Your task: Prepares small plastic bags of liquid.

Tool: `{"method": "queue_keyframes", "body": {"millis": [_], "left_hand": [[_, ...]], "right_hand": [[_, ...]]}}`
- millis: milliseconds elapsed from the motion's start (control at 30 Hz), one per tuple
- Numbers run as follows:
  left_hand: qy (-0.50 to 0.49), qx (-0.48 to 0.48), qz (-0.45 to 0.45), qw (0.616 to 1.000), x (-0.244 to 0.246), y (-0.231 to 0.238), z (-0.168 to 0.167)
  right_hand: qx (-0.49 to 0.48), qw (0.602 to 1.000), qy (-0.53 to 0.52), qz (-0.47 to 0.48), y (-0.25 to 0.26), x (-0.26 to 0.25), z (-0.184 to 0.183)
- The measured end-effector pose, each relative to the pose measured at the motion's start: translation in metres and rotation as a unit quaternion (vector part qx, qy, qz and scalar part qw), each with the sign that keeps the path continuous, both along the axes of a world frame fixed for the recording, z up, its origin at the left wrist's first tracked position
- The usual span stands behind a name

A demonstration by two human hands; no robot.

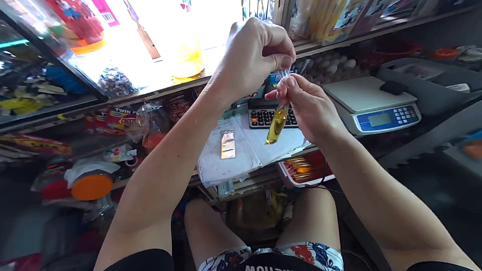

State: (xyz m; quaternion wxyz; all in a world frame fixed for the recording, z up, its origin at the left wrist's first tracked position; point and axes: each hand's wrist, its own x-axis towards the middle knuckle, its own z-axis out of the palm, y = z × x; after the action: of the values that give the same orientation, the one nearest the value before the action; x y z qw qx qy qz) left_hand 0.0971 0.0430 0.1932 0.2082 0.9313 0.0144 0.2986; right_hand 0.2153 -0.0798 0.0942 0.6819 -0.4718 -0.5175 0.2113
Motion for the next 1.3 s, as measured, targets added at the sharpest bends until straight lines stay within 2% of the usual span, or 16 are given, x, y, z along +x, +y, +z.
{"method": "queue_keyframes", "body": {"millis": [400, 467, 533, 667, 700, 800, 833, 867, 900, 933, 1033, 1100, 1167, 1200, 1233, 1300], "left_hand": [[-0.024, -0.045, 0.076, 0.996, 0.000, 0.010, 0.000], [-0.060, -0.085, 0.056, 0.993, -0.003, 0.014, -0.006], [-0.112, -0.189, -0.028, 0.975, -0.008, 0.019, -0.021], [-0.063, -0.498, -0.082, 0.861, -0.013, 0.004, -0.097], [-0.018, -0.564, -0.120, 0.817, -0.015, -0.009, -0.122], [0.019, -0.718, -0.343, 0.605, -0.011, -0.033, -0.175], [-0.001, -0.738, -0.382, 0.556, -0.011, -0.037, -0.180], [-0.028, -0.750, -0.390, 0.533, -0.012, -0.041, -0.181], [-0.054, -0.749, -0.372, 0.546, -0.014, -0.042, -0.179], [-0.078, -0.727, -0.334, 0.595, -0.016, -0.043, -0.177], [-0.183, -0.527, -0.127, 0.820, -0.014, -0.049, -0.175], [-0.242, -0.331, 0.029, 0.911, -0.009, -0.052, -0.176], [-0.234, -0.261, 0.084, 0.933, -0.009, -0.056, -0.174], [-0.205, -0.308, 0.044, 0.928, -0.010, -0.060, -0.172], [-0.171, -0.401, -0.037, 0.899, -0.011, -0.064, -0.172], [-0.078, -0.610, -0.212, 0.759, -0.011, -0.070, -0.171]], "right_hand": [[-0.043, 0.997, -0.060, -0.005, -0.011, -0.013, -0.019], [-0.039, 0.997, -0.068, 0.013, -0.012, -0.011, -0.015], [-0.023, 0.997, -0.066, 0.034, -0.013, -0.010, -0.008], [0.018, 0.997, 0.008, 0.069, -0.005, -0.003, 0.018], [0.020, 0.997, 0.029, 0.075, -0.004, -0.001, 0.025], [0.016, 0.993, 0.066, 0.093, 0.000, 0.003, 0.039], [0.010, 0.993, 0.078, 0.092, 0.001, 0.003, 0.041], [0.003, 0.992, 0.092, 0.087, 0.001, 0.002, 0.042], [-0.002, 0.991, 0.106, 0.085, 0.001, 0.002, 0.041], [-0.002, 0.990, 0.119, 0.081, 0.000, 0.003, 0.039], [-0.002, 0.990, 0.134, 0.047, -0.005, 0.005, 0.036], [0.005, 0.990, 0.135, 0.034, -0.008, 0.006, 0.033], [0.007, 0.989, 0.145, 0.039, -0.011, 0.001, 0.027], [0.003, 0.988, 0.148, 0.033, -0.013, -0.002, 0.025], [-0.002, 0.989, 0.146, 0.022, -0.015, -0.005, 0.022], [0.004, 0.990, 0.138, 0.036, -0.018, -0.004, 0.020]]}}
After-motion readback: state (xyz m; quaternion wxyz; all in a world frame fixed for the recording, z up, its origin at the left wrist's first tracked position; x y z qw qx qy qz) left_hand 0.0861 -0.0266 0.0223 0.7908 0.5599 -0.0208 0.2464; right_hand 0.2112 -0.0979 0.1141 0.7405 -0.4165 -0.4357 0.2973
